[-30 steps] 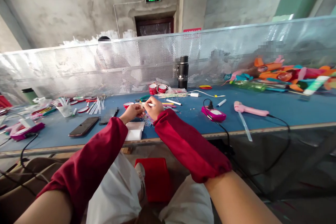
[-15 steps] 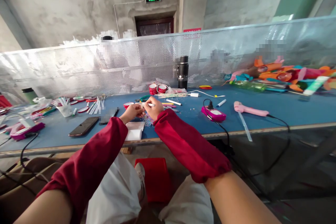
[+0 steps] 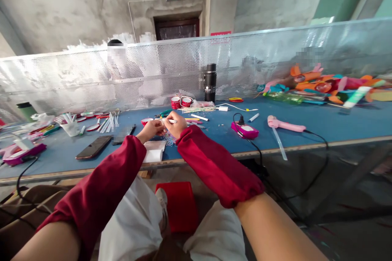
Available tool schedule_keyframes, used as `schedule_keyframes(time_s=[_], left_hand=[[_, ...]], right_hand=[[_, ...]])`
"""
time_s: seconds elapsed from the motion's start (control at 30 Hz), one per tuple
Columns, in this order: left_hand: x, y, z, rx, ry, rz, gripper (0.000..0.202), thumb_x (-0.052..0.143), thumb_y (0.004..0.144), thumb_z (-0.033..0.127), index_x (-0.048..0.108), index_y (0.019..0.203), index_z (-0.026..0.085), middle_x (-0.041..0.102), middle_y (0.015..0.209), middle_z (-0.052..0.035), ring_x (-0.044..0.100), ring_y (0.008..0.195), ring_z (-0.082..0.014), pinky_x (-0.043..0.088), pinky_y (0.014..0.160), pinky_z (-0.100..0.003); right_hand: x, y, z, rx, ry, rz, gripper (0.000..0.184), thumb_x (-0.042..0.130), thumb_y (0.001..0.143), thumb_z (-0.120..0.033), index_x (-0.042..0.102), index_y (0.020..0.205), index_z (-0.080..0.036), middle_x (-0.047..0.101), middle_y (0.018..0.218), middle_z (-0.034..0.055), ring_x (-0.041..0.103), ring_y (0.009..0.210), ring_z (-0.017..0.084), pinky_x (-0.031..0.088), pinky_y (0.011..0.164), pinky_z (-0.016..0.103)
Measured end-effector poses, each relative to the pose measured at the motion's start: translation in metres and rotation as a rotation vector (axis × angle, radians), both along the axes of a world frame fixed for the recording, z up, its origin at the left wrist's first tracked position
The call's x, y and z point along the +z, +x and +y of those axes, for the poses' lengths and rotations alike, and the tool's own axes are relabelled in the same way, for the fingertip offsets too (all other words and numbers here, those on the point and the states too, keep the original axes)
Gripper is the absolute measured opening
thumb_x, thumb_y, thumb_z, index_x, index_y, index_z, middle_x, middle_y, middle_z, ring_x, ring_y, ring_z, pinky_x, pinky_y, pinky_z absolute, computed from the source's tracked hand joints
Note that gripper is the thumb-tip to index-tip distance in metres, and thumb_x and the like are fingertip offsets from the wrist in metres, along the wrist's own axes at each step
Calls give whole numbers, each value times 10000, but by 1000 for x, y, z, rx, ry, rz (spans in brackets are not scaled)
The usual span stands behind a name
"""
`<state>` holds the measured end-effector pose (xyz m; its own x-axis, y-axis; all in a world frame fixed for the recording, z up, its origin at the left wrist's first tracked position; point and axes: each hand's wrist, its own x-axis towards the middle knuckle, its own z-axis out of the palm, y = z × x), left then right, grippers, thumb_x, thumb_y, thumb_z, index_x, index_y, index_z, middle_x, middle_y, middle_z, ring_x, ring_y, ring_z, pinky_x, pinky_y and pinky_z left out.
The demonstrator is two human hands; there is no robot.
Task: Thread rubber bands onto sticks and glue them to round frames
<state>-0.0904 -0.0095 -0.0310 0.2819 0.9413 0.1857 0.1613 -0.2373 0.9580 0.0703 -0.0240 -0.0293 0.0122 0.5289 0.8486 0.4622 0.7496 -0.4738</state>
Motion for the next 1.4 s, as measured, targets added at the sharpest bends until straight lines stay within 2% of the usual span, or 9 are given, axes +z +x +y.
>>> schedule_keyframes(time_s=[0.17,0.63,0.8,0.97,1.13,1.27,1.4], left_hand=[[3,0,-3,17,-15,23,285,784,798,264,578,661,121,661,594,-25,613,514,-103,509,540,-221],[0,0,0,11,-15,6,283,762,815,246,562,656,125,673,603,-34,633,527,-111,515,534,-218],[0,0,1,11,-11,0,285,767,807,226,558,644,123,675,603,-34,629,517,-107,513,524,-214],[2,1,-2,1,-10,0,271,768,807,224,576,650,114,674,607,-34,625,512,-101,507,514,-206],[3,0,-4,2,-4,3,311,802,776,262,559,638,125,673,604,-30,630,518,-105,510,514,-207],[2,0,-3,-2,-4,13,287,797,777,255,577,651,121,676,614,-33,632,526,-108,508,518,-211],[1,0,-2,16,2,17,283,766,801,229,561,635,126,675,611,-33,629,525,-111,505,521,-217]], right_hand=[[-1,0,1,-71,-19,12,135,565,793,-297,513,683,-240,617,664,-4,560,629,165,404,619,282],[0,0,0,14,5,4,114,566,800,-301,534,708,-241,624,680,-7,565,649,167,408,624,280],[1,0,0,-32,1,28,134,562,797,-300,518,686,-238,605,659,-9,553,629,165,393,616,284],[2,0,-3,23,-24,-3,130,560,798,-309,517,695,-241,608,672,-10,548,643,162,409,626,277],[3,0,-4,-41,-44,19,144,562,803,-310,508,687,-243,608,666,-2,558,657,171,422,637,284],[3,0,-3,16,-33,-11,130,559,802,-316,519,703,-242,615,676,-5,562,664,169,419,632,278],[3,0,-3,-34,-23,12,142,557,801,-308,505,688,-241,607,664,-7,555,644,165,407,636,283]])
